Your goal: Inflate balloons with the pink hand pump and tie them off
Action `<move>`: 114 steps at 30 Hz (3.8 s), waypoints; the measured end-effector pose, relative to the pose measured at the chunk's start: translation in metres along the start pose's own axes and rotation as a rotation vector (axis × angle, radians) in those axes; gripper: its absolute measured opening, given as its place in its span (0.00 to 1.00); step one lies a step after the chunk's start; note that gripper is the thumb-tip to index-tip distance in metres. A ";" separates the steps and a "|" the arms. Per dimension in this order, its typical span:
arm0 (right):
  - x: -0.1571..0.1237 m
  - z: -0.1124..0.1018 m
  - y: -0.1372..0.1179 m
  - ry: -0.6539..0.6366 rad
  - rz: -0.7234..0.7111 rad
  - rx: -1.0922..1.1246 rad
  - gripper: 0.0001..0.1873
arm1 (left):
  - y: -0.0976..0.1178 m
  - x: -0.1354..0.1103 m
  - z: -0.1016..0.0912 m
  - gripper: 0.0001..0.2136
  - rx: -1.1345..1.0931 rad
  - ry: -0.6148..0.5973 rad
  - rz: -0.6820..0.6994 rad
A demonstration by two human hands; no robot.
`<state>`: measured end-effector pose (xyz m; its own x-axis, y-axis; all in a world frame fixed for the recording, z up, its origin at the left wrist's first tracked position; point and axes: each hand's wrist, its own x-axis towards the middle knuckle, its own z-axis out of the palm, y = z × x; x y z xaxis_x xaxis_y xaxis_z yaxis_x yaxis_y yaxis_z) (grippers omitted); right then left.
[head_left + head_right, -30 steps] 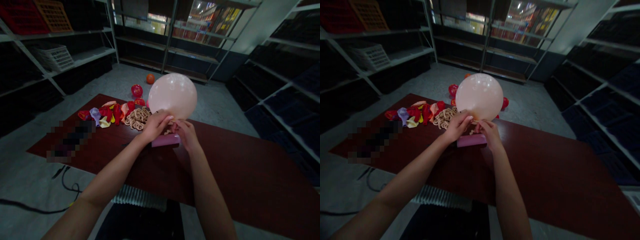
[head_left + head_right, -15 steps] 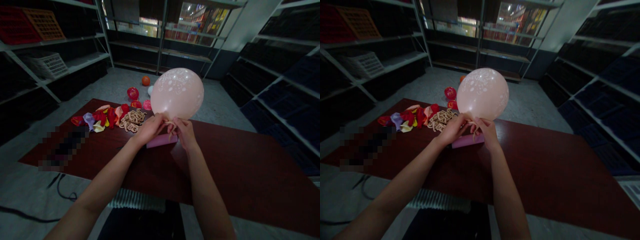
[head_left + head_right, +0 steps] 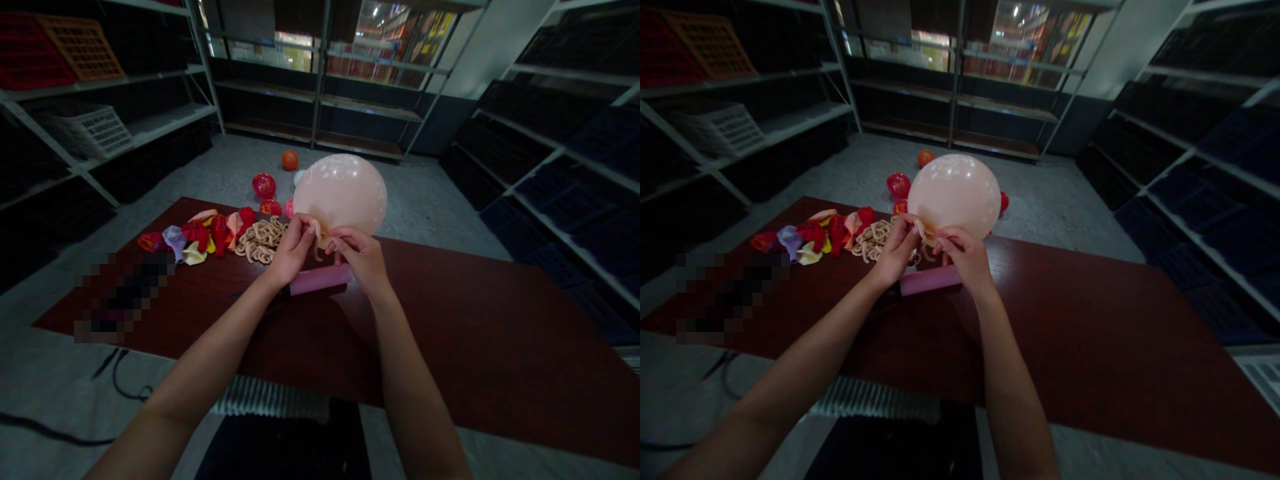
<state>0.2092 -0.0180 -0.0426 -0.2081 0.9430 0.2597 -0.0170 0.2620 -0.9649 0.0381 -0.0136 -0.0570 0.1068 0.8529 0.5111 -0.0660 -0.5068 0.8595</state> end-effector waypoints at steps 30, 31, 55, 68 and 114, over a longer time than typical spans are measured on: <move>-0.007 0.009 -0.005 -0.064 0.093 0.264 0.13 | 0.019 0.005 -0.005 0.16 -0.008 -0.194 -0.079; -0.008 0.009 -0.005 -0.083 0.099 0.267 0.13 | 0.019 0.005 -0.004 0.16 -0.001 -0.179 -0.075; -0.004 0.018 0.007 0.068 0.029 0.247 0.14 | 0.008 0.004 0.004 0.16 -0.031 -0.037 -0.011; -0.011 0.030 0.012 0.461 -0.330 -0.540 0.11 | -0.004 -0.007 0.014 0.13 0.709 0.034 0.317; -0.007 0.022 -0.001 0.112 0.045 0.176 0.15 | 0.017 0.002 -0.005 0.08 0.550 -0.170 0.354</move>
<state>0.1896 -0.0296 -0.0444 -0.1023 0.9724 0.2097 -0.1830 0.1888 -0.9648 0.0321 -0.0204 -0.0414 0.3290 0.6147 0.7168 0.3841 -0.7806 0.4931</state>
